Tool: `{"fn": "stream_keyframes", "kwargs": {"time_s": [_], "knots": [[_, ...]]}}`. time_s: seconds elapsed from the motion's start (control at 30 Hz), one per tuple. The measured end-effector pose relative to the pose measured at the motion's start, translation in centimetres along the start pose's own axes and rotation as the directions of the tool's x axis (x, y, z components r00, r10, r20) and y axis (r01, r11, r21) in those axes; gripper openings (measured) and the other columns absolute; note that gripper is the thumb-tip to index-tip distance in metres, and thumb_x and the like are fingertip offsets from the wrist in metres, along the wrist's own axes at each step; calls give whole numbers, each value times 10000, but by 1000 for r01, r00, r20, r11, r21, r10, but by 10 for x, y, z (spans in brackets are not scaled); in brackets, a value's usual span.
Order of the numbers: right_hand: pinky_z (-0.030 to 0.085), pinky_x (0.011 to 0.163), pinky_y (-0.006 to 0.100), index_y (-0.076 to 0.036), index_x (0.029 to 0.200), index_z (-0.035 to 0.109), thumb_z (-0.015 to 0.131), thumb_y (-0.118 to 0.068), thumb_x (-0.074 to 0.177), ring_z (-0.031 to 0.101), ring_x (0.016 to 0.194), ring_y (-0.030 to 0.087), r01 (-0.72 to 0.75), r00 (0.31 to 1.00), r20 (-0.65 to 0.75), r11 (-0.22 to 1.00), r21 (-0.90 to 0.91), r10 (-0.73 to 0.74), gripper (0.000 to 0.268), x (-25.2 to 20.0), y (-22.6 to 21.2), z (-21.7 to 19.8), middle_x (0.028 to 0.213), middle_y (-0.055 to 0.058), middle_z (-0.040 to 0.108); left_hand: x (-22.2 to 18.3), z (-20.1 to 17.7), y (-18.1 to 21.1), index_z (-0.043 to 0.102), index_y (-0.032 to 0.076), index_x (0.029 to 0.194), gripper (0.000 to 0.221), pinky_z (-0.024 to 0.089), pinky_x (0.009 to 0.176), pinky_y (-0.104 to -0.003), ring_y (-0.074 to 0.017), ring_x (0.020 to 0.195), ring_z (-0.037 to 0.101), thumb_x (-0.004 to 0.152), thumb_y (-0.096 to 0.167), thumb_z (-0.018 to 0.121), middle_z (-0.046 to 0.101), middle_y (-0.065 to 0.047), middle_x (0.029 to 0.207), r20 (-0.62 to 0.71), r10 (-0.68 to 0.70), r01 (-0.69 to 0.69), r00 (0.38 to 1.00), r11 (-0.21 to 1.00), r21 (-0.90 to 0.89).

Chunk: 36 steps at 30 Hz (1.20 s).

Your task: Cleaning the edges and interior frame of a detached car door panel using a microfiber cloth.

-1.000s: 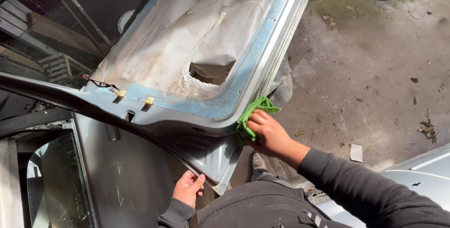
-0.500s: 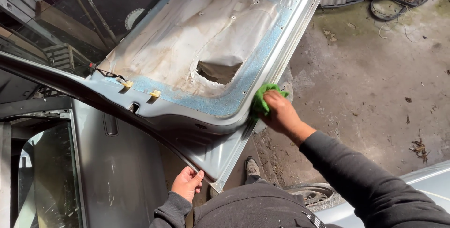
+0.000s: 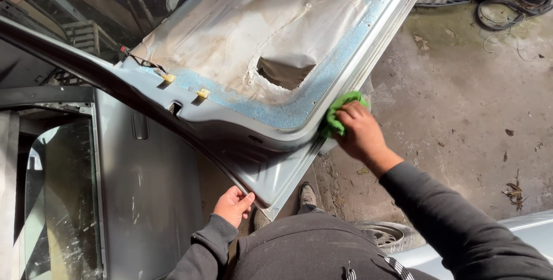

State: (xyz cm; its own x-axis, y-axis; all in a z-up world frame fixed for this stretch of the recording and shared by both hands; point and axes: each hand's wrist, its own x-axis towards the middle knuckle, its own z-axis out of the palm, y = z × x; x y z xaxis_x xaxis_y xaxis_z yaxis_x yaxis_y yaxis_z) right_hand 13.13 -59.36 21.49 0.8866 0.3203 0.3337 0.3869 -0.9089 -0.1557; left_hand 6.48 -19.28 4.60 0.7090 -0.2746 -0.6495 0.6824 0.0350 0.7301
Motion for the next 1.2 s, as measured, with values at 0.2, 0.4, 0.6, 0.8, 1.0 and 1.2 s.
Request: {"fn": "stream_keyframes", "kwargs": {"time_s": [0.2, 0.4, 0.6, 0.8, 1.0, 1.2], "knots": [[430, 1119, 508, -124, 1002, 717, 781, -428, 894, 641, 1103, 284, 180, 959, 210, 981, 72, -191, 329, -20, -88, 8, 1051, 65, 676, 0, 4, -13, 639, 10, 968, 186, 512, 507, -244, -152, 648, 624, 997, 84, 807, 640, -91, 764, 10, 54, -54, 998, 996, -67], [469, 1145, 502, -143, 1072, 742, 817, -349, 831, 698, 1183, 284, 176, 974, 135, 984, 34, -179, 326, -17, -16, 13, 1144, 77, 732, 4, -3, -30, 662, 16, 1002, 184, 514, 437, -183, -136, 630, 659, 979, 76, 835, 655, -90, 760, 42, 115, -108, 992, 983, -147], [515, 1074, 521, -124, 998, 719, 811, -344, 788, 710, 1069, 328, 204, 952, 187, 958, 203, -242, 317, -35, -103, 41, 1013, 87, 696, 2, 0, -15, 667, 7, 996, 173, 502, 437, -186, -135, 626, 648, 970, 44, 834, 649, -94, 739, 66, 131, -119, 989, 979, -167], [566, 994, 484, -112, 922, 730, 839, -330, 888, 733, 1017, 349, 186, 967, 121, 948, 258, -222, 246, -14, -68, 18, 1012, 97, 725, 4, -3, -13, 669, 8, 983, 178, 508, 430, -199, -144, 597, 641, 959, 36, 843, 651, -101, 715, 94, 140, -121, 986, 976, -184], [598, 945, 466, -128, 865, 679, 858, -199, 742, 733, 1021, 353, 127, 977, 136, 958, 258, -166, 229, -24, -122, 22, 990, 79, 694, 1, -4, -18, 672, 23, 969, 175, 502, 444, -192, -141, 610, 640, 953, 41, 845, 690, -116, 748, 98, 119, -101, 988, 979, -176], [528, 1110, 514, -30, 1248, 734, 614, -118, 837, 692, 1283, 409, 330, 891, 188, 873, 360, -414, 437, -10, -118, 26, 1369, 195, 731, 6, -1, -22, 684, 33, 959, 167, 485, 435, -195, -140, 600, 637, 941, 38, 850, 727, -140, 758, 64, 107, -95, 992, 980, -175]]}}
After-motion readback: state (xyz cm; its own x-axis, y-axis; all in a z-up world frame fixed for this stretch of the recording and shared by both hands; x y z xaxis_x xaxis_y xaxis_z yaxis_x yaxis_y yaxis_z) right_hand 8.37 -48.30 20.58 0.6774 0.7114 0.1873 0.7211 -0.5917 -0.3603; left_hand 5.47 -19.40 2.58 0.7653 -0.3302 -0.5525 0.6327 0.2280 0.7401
